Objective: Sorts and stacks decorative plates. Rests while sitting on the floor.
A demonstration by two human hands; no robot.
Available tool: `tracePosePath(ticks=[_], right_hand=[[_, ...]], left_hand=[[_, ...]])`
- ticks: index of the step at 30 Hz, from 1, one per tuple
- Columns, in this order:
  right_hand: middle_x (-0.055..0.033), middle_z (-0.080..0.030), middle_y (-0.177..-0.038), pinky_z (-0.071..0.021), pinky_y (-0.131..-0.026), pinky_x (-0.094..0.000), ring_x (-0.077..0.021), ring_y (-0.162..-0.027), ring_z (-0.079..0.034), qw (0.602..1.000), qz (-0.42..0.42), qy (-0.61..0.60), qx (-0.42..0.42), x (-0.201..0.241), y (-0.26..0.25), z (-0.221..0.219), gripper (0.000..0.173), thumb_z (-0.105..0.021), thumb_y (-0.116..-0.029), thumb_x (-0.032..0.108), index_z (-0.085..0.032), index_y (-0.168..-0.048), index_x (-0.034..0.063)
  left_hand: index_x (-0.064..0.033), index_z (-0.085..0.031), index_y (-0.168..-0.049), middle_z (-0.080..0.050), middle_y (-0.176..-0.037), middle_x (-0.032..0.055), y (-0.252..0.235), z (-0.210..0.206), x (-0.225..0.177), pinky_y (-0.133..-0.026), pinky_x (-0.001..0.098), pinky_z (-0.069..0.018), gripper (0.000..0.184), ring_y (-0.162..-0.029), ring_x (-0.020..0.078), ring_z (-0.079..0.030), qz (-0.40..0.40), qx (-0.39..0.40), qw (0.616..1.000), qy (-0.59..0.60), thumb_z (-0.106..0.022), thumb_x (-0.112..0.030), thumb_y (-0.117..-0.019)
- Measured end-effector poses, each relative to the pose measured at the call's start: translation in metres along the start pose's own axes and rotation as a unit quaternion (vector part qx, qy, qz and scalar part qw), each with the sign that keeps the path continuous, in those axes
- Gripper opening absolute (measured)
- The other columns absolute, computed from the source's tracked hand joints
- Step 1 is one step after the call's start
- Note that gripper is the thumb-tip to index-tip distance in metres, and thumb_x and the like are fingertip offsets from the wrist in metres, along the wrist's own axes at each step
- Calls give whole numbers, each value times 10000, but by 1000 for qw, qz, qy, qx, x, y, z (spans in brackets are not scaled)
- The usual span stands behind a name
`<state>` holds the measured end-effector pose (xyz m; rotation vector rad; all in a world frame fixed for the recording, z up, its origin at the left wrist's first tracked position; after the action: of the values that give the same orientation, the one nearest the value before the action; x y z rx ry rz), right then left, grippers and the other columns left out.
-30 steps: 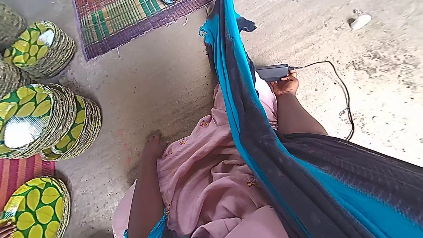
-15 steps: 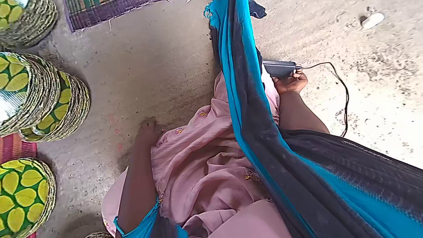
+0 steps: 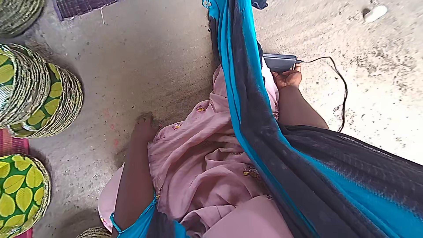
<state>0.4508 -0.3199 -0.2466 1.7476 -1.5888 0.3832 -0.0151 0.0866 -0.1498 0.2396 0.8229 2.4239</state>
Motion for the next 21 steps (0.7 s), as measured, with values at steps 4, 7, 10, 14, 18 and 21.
tracePosePath(ticks=[4, 7, 10, 14, 18, 21], right_hand=[[-167, -453, -1465, -550, -856, -637, -373, -1227, -577, 1000, 1, 4, 12, 0, -1, 1, 754, -251, -867, -142, -280, -1542, 194], [-177, -453, -1464, -555, -852, -641, -386, -1221, -583, 1000, 2, 7, 18, 0, -3, 2, 763, -258, -857, -153, -281, -1540, 186], [-176, -453, -1451, -545, -869, -641, -377, -1231, -571, 1000, -1, 7, 27, -1, -4, 3, 737, -232, -870, -133, -279, -1532, 189], [-160, -488, -1405, -531, -883, -637, -364, -1225, -569, 1000, -5, -14, 26, -1, -4, 4, 620, -243, -898, -59, -361, -1465, 166], [-178, -528, -1322, -525, -875, -630, -363, -1163, -589, 999, -19, -40, 31, -1, -6, 6, 478, -285, -918, 99, -408, -1378, 141], [-173, -533, -1315, -534, -862, -625, -364, -1162, -592, 999, -17, -21, 33, -1, -8, 5, 492, -313, -913, 59, -416, -1385, 154]], left_hand=[[-86, -426, -1543, -416, -1539, 304, -1, -1, 1, -1057, 707, -418, 683, -1368, 528, -463, 1, 0, 1000, -4, -629, -468, -1014], [-85, -428, -1541, -418, -1538, 300, -2, -1, 2, -1057, 705, -419, 685, -1366, 524, -466, 1, 0, 1000, -8, -625, -475, -1014], [-79, -431, -1538, -426, -1527, 308, -2, -1, 2, -1054, 708, -418, 677, -1357, 530, -471, -2, -2, 1000, -6, -630, -461, -1015], [-76, -439, -1532, -424, -1528, 311, -1, -2, 1, -1057, 708, -417, 678, -1360, 529, -470, -3, -4, 1000, -7, -628, -470, -1014], [-78, -446, -1527, -429, -1526, 307, -1, -1, 0, -1060, 705, -417, 666, -1362, 533, -465, -2, -8, 1000, -8, -626, -465, -1016], [-74, -438, -1531, -422, -1532, 309, 0, -1, 1, -1059, 708, -414, 671, -1367, 536, -458, 1, -6, 1000, -7, -622, -465, -1018]])
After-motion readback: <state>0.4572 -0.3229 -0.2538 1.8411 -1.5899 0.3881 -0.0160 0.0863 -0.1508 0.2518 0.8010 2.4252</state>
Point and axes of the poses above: each hand's wrist, its own y-axis away from the middle knuckle, its own z-axis out of the back of the hand, x = y × z, the point moved 4 cm from there along -y, towards the middle knuckle
